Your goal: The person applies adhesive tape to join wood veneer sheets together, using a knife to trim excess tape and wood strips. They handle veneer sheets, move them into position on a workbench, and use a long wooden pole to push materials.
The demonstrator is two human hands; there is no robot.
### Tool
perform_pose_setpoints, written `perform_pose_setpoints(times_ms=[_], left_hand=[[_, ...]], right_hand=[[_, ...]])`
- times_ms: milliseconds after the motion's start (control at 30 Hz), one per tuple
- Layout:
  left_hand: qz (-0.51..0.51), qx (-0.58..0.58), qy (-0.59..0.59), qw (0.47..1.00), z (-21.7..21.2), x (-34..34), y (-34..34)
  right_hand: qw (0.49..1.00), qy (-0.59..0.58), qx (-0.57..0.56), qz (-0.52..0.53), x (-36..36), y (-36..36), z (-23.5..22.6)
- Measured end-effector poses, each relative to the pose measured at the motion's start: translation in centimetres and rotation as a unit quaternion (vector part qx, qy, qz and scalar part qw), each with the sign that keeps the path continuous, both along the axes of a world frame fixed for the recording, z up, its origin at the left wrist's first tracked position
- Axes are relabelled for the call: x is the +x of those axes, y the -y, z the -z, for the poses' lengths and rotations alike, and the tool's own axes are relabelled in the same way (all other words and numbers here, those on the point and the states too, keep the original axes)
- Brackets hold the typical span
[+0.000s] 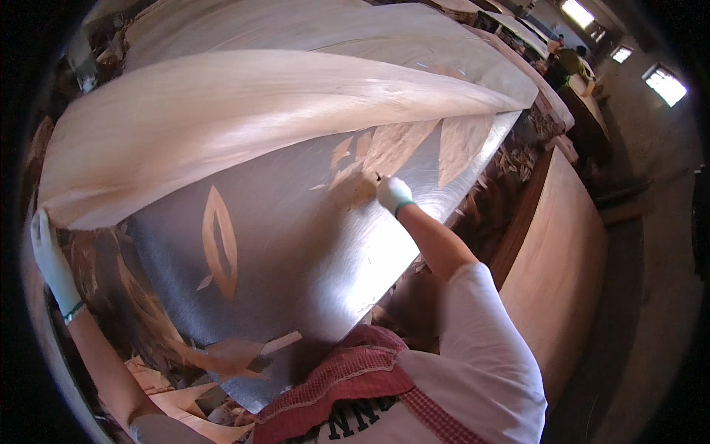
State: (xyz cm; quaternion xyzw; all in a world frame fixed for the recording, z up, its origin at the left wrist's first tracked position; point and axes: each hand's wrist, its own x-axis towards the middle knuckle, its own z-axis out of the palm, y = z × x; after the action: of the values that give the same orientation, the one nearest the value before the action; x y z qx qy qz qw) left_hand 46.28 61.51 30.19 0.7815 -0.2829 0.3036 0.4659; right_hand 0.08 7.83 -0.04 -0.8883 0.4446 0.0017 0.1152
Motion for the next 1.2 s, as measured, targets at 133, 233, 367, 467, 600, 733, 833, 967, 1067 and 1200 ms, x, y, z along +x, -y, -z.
perform_pose_setpoints(times_ms=[133,233,367,467,600,733,833,967,1067,1200], left_hand=[[-0.025,0.085,0.034,0.996,0.5,0.6,-0.9],[0.006,-0.027,-0.023,0.999,1.0,-2.8,3.0],[0.002,-0.019,-0.076,0.997,1.0,-3.2,1.1],[-0.002,0.003,-0.048,0.999,1.0,-4.2,0.6],[-0.004,-0.025,-0.141,0.990,1.5,-6.3,3.4],[0.007,-0.039,-0.155,0.987,-1.3,-6.5,-0.3],[0.032,-0.076,-0.197,0.977,-1.1,-7.8,-1.6],[0.024,-0.117,-0.248,0.961,1.6,-12.2,-3.5],[0.053,-0.090,-0.273,0.956,4.5,-12.8,-6.4],[0.018,0.111,-0.123,0.986,7.9,-13.9,-9.7]], right_hand=[[0.995,-0.087,-0.020,0.044,-0.4,1.9,0.4],[0.962,-0.240,-0.031,-0.126,-5.2,-2.6,1.4],[0.806,-0.348,0.108,-0.467,-10.9,-6.7,-1.4],[0.804,-0.299,-0.059,-0.510,-13.3,0.6,3.2],[0.944,-0.259,-0.190,-0.078,-15.4,15.0,5.3],[0.985,-0.134,-0.004,0.104,-14.3,17.9,1.6],[0.980,-0.183,0.026,0.080,-13.8,16.7,2.2],[0.988,-0.153,0.002,0.006,-15.1,8.9,2.9],[0.975,-0.106,-0.159,-0.116,-15.7,-0.2,4.7],[0.871,-0.206,-0.124,-0.428,-12.9,-17.5,4.7]])
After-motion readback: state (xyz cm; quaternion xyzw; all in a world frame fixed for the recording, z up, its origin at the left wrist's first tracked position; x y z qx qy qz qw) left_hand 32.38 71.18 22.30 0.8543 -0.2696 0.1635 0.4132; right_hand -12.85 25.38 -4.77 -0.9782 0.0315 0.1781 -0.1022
